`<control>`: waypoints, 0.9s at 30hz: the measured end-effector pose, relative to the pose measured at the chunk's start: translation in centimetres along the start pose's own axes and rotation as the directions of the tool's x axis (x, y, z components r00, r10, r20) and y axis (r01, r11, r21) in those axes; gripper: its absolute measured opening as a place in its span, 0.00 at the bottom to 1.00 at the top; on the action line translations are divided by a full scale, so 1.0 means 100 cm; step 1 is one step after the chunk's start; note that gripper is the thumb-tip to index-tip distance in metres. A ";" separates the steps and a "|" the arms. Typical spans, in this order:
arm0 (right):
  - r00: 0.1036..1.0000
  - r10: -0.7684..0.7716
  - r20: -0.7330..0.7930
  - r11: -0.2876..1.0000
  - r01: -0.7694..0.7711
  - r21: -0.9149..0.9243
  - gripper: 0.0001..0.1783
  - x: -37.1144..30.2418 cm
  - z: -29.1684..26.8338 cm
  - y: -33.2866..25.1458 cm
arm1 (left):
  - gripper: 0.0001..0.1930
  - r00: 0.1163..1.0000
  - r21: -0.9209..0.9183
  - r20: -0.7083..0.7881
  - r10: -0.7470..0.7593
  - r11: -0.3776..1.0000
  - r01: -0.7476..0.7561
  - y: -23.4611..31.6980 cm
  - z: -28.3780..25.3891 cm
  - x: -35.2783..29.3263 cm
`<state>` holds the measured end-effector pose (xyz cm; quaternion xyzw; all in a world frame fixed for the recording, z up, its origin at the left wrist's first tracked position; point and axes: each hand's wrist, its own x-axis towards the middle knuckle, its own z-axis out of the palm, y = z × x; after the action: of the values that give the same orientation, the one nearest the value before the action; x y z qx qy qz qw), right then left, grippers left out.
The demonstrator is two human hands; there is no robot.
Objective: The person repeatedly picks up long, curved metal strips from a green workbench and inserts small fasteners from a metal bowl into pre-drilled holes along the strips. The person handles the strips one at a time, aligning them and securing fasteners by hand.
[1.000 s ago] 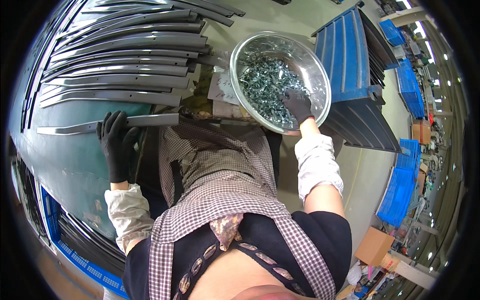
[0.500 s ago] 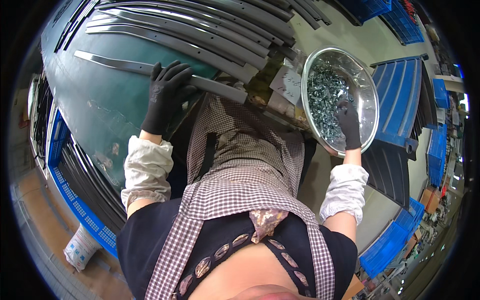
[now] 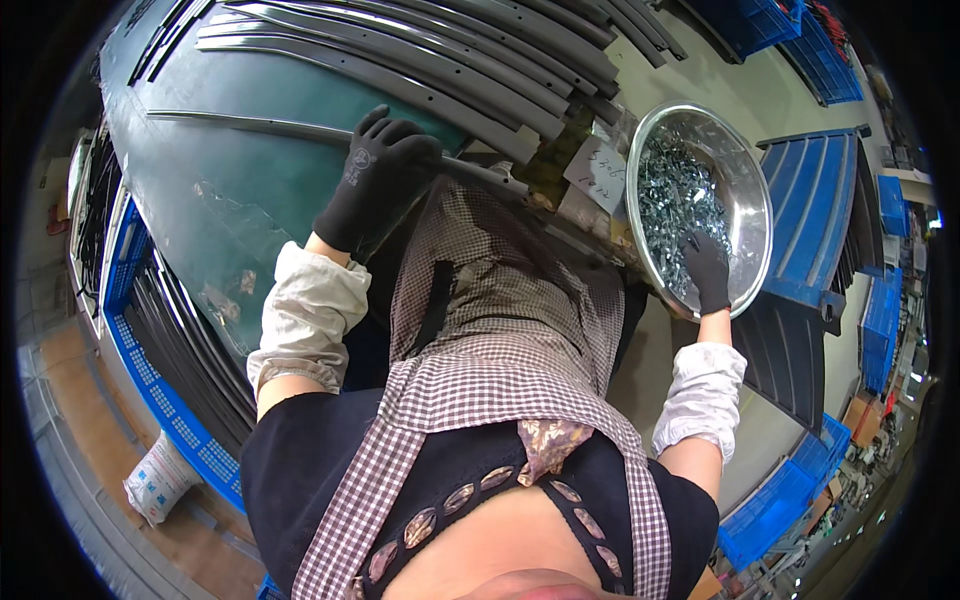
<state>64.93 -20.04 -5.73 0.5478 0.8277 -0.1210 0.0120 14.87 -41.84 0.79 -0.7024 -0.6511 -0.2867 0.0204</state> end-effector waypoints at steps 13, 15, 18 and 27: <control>0.985 0.171 -0.013 0.721 -0.116 0.683 0.11 -0.010 -0.043 0.015 | 0.05 0.997 -0.245 0.074 0.013 0.969 0.006 -0.006 -0.004 -0.036; 0.981 0.173 -0.093 0.681 -0.051 0.730 0.11 -0.010 -0.045 0.004 | 0.05 0.997 -0.274 0.080 0.003 0.962 0.019 -0.006 -0.002 -0.045; 0.981 0.149 -0.124 0.623 0.004 0.783 0.09 -0.015 -0.050 -0.023 | 0.05 0.993 -0.281 0.110 -0.032 0.958 0.062 -0.004 -0.008 -0.046; 0.997 -0.051 -0.050 0.485 0.068 0.872 0.05 -0.075 -0.049 -0.140 | 0.11 0.991 -0.104 -0.093 0.093 0.989 -0.102 0.007 -0.007 -0.039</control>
<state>55.77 -30.96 2.81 0.4506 0.6709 -0.5190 -0.2782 15.31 -45.72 -0.06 -0.7202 -0.5980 -0.3509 0.0249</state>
